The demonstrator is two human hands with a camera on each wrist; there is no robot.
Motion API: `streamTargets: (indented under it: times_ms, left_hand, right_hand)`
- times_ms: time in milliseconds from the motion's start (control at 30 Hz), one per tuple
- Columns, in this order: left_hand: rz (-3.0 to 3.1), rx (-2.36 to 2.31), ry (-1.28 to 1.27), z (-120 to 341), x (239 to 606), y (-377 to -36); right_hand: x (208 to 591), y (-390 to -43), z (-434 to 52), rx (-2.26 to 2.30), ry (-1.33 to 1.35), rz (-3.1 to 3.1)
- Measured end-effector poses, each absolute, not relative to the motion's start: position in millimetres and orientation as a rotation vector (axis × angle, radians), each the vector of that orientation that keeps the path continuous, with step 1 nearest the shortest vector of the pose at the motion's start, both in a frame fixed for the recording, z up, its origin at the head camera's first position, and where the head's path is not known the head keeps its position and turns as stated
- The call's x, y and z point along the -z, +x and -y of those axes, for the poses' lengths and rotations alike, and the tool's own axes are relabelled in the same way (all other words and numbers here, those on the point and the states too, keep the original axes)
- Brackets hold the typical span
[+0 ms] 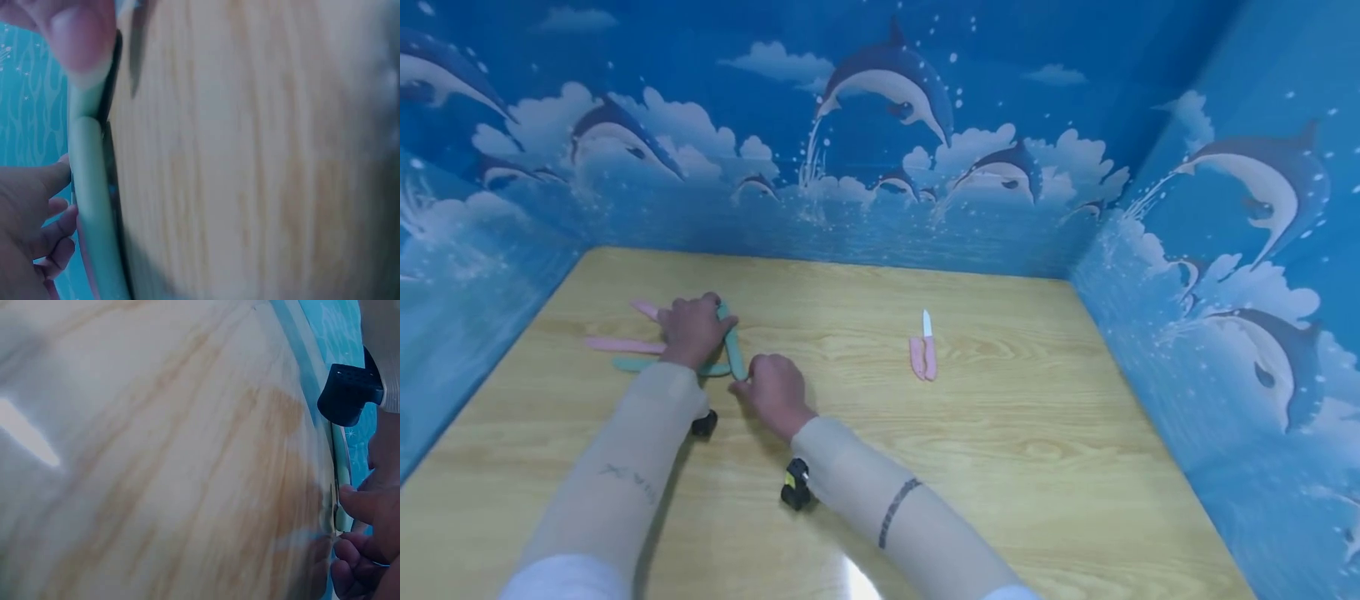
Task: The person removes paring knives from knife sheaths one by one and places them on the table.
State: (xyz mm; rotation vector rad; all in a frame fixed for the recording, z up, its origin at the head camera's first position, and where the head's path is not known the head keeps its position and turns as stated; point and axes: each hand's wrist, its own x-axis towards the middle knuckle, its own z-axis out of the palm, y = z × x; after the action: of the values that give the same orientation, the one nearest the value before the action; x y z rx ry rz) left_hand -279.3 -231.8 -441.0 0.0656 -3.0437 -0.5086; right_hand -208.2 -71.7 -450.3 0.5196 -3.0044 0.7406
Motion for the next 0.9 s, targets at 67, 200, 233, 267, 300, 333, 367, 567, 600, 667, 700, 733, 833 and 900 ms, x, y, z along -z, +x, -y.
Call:
streamTargets:
  times_ms: [67,200,233,267,300,333,367,567,600,667,700,733,833,900]
  left_hand:
    - [3.043,0.51,0.071,231,440,-280]
    - [3.048,0.531,0.094,229,438,-280]
    - [3.048,0.54,0.099,228,438,-279]
    - [3.047,0.548,0.106,228,437,-279]
    - [3.046,0.554,0.111,227,437,-279]
    - [3.043,0.562,0.116,227,437,-278]
    - [3.039,0.574,0.122,227,437,-278]
    - [3.013,0.63,0.147,221,437,-278]
    - [3.011,0.638,0.155,221,438,-279]
    - [3.01,0.668,0.182,220,438,-281]
    - [3.011,0.688,0.199,219,439,-281]
    - [3.01,0.713,0.218,219,439,-282]
    - [3.002,0.779,0.264,220,439,-283]
    - [2.989,0.845,0.281,221,438,-283]
  right_hand:
    - [449,-209,74,-0.735,0.519,2.995]
    - [447,-210,75,-0.744,0.536,2.98]
    - [448,-211,75,-0.736,0.537,2.975]
    - [448,-211,75,-0.726,0.538,2.972]
    - [449,-212,75,-0.717,0.54,2.971]
    - [449,-212,75,-0.707,0.542,2.968]
    - [450,-213,76,-0.7,0.543,2.969]
    - [455,-216,72,-0.762,0.52,2.975]
    - [456,-216,72,-0.778,0.511,2.972]
    - [457,-217,71,-0.802,0.497,2.966]
    - [458,-217,70,-0.808,0.497,2.962]
    - [458,-217,69,-0.823,0.498,2.959]
    - [459,-216,67,-0.851,0.505,2.942]
    - [459,-216,64,-0.858,0.508,2.927]
